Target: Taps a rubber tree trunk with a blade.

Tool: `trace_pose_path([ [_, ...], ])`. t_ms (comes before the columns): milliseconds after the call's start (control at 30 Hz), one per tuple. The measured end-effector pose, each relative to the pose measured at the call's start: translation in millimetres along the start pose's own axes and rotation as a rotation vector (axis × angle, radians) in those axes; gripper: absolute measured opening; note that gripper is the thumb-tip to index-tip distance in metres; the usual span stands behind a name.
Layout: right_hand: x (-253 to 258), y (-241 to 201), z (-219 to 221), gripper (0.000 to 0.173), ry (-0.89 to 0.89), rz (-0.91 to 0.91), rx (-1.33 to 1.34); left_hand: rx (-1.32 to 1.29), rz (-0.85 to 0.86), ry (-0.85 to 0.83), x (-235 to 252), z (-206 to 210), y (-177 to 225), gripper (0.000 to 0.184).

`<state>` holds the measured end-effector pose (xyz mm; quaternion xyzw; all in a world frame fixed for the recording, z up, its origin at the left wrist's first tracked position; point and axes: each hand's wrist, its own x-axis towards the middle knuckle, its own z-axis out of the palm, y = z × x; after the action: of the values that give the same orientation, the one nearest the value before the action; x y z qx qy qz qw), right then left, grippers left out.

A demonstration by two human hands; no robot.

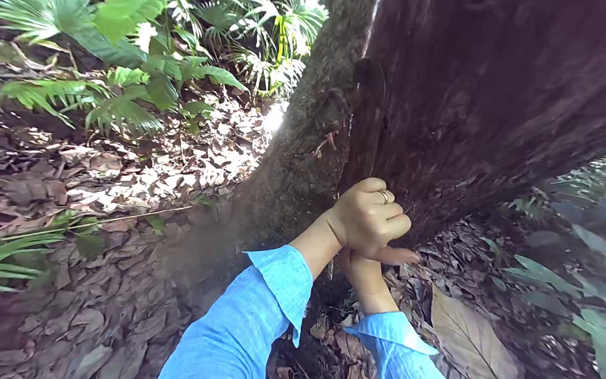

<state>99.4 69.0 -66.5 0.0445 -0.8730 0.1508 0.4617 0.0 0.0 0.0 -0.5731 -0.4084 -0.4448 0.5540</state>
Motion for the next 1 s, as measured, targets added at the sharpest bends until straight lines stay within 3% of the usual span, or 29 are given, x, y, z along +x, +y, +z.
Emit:
trace_pose_path([
  [67,1.5,4.4,2.0,0.018,-0.012,0.023,-0.027,0.002,-0.007,0.005,-2.2,5.0,-4.0,0.074],
  [200,-20.5,2.5,-11.1,0.024,-0.154,0.089,-0.279,-0.019,-0.091,-0.023,-20.2,13.6,16.1,0.076],
  [400,-42.8,-54.0,-42.2,0.025,-0.094,0.130,-0.150,-0.131,-0.127,-0.059,-0.3,-19.3,51.0,0.078],
  [567,-50.3,-81.2,-63.9,0.018,-0.131,0.262,-0.018,-0.147,-0.118,-0.081,-8.5,-21.2,69.5,0.074],
  [767,-54.9,-64.5,-43.1,0.022,-0.130,0.231,-0.211,-0.106,-0.061,-0.086,-14.9,-16.1,58.0,0.072],
  [900,-5.2,-54.6,-31.2,0.021,-0.126,0.137,-0.186,-0.090,-0.089,-0.134,5.3,-23.5,20.7,0.076],
  [1000,-16.5,-69.6,-31.3,0.018,-0.105,0.140,-0.154,-0.113,-0.089,-0.185,5.3,-34.0,29.6,0.079],
])
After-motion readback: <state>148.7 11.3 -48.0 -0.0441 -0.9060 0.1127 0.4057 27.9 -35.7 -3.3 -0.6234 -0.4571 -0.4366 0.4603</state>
